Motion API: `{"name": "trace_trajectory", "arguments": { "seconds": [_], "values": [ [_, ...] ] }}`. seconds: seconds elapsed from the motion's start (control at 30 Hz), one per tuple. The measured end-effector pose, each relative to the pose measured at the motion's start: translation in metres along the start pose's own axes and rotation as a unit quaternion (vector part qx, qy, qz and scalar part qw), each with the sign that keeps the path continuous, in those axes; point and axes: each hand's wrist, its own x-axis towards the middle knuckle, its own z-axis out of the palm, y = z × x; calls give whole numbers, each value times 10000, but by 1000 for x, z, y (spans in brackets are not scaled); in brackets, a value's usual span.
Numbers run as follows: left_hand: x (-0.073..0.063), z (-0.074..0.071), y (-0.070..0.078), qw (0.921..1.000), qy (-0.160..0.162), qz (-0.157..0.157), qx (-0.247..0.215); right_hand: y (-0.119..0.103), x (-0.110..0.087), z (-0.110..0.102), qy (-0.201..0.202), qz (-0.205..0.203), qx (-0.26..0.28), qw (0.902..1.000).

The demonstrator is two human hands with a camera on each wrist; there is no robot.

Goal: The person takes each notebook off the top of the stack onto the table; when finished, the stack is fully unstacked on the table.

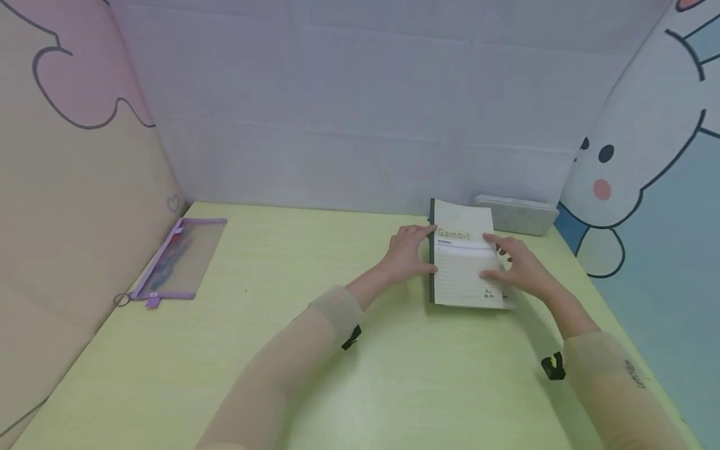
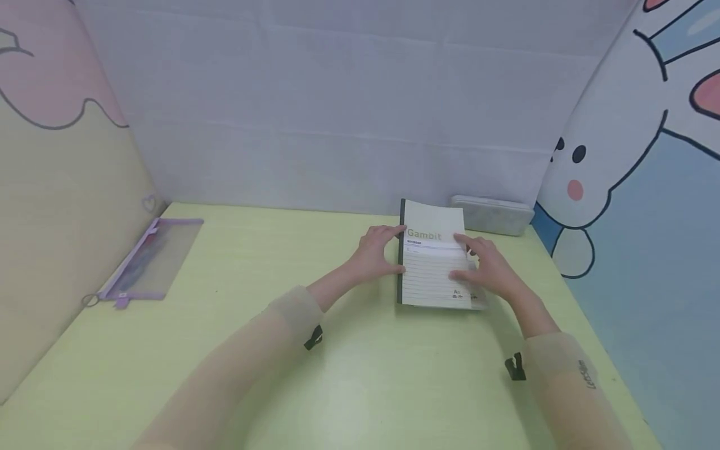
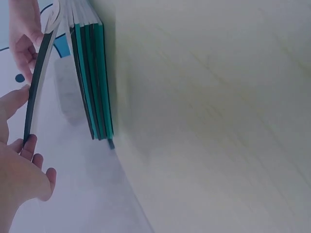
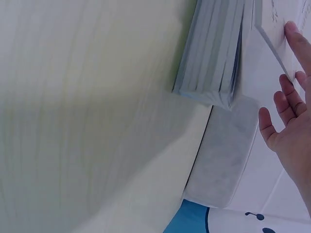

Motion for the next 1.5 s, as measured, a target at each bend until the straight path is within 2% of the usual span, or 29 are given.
{"name": "trace_trajectory", "arguments": {
  "seconds": [0.2,0.47,0.67,0.87,1.1,1.37,1.5],
  "values": [
    [2,-21,-14,9999,-49,-100,-70,-19,11,-2,130,-332,158,9992],
    [-3,-43,-40,9999,-15,-44,-103,-44,32,5,112,-544,226,9982],
    [-11,-53,-65,9998,-80,-193,-52,-60,47,20,-146,-667,508,9964],
    [-18,-55,-87,9986,-396,-347,-84,-65,61,38,-616,-399,603,9955],
    [-23,-53,-106,9961,-721,-499,34,-68,72,56,-866,-596,20,9945],
    [-24,-46,-113,9930,-961,-647,232,-68,78,66,-1109,-504,-549,9910],
    [-24,-41,-115,9904,-1094,-636,555,-65,81,69,-1196,-462,-802,9885]
  ]
}}
